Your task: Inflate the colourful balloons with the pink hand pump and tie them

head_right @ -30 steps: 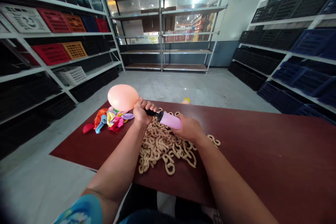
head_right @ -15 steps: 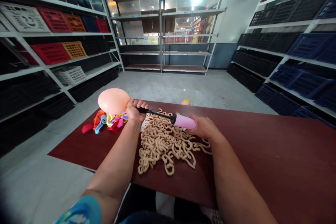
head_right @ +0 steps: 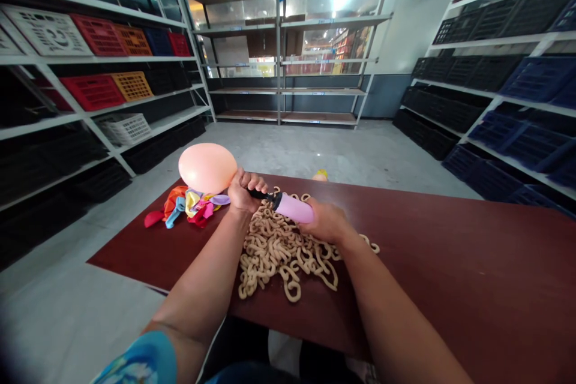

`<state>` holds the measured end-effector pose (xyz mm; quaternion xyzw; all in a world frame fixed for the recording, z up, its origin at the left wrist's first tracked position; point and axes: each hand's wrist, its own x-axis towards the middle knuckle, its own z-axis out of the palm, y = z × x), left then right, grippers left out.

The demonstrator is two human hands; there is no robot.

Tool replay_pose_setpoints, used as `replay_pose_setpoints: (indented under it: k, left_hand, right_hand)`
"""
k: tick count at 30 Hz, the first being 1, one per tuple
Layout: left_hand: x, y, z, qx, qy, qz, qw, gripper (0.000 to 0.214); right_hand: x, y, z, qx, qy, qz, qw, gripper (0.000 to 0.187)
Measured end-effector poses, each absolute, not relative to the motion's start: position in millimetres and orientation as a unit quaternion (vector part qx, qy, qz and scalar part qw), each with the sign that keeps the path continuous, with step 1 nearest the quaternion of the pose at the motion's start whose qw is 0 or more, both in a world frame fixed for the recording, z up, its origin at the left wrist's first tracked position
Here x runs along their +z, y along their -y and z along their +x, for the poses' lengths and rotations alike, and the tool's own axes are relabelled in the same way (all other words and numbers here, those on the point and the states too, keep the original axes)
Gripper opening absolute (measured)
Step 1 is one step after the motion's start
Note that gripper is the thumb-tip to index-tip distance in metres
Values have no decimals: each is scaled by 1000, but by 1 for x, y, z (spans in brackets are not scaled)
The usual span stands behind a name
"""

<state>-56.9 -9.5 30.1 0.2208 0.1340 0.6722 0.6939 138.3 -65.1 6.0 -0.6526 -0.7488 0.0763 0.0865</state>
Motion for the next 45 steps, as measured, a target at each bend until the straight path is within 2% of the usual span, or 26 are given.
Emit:
replay_pose_setpoints:
  k: [9, 17, 22, 26, 34, 40, 45]
  left_hand:
    - [27, -9, -91, 736, -126, 175, 641, 47]
    - [26, -5, -79, 720, -133, 191, 654, 47]
    - [29, 6, -60, 692, -153, 199, 677, 49]
    - [28, 6, -60, 682, -147, 200, 687, 49]
    - [25, -10, -90, 727, -132, 184, 648, 46]
    - [22, -10, -85, 715, -119, 197, 661, 46]
    - [20, -2, -66, 678, -89, 225, 695, 48]
  right_hand:
    - [8, 60, 189, -7, 749, -660, 63, 30]
    - [4, 62, 163, -29, 739, -671, 49, 39]
    - [8, 71, 131, -50, 744, -658, 100, 45]
    - [8, 70, 124, -11, 745, -658, 111, 48]
    - [5, 58, 180, -7, 752, -656, 63, 33]
    - [-1, 61, 173, -2, 744, -666, 46, 38]
    - [6, 68, 140, -14, 747, -661, 67, 45]
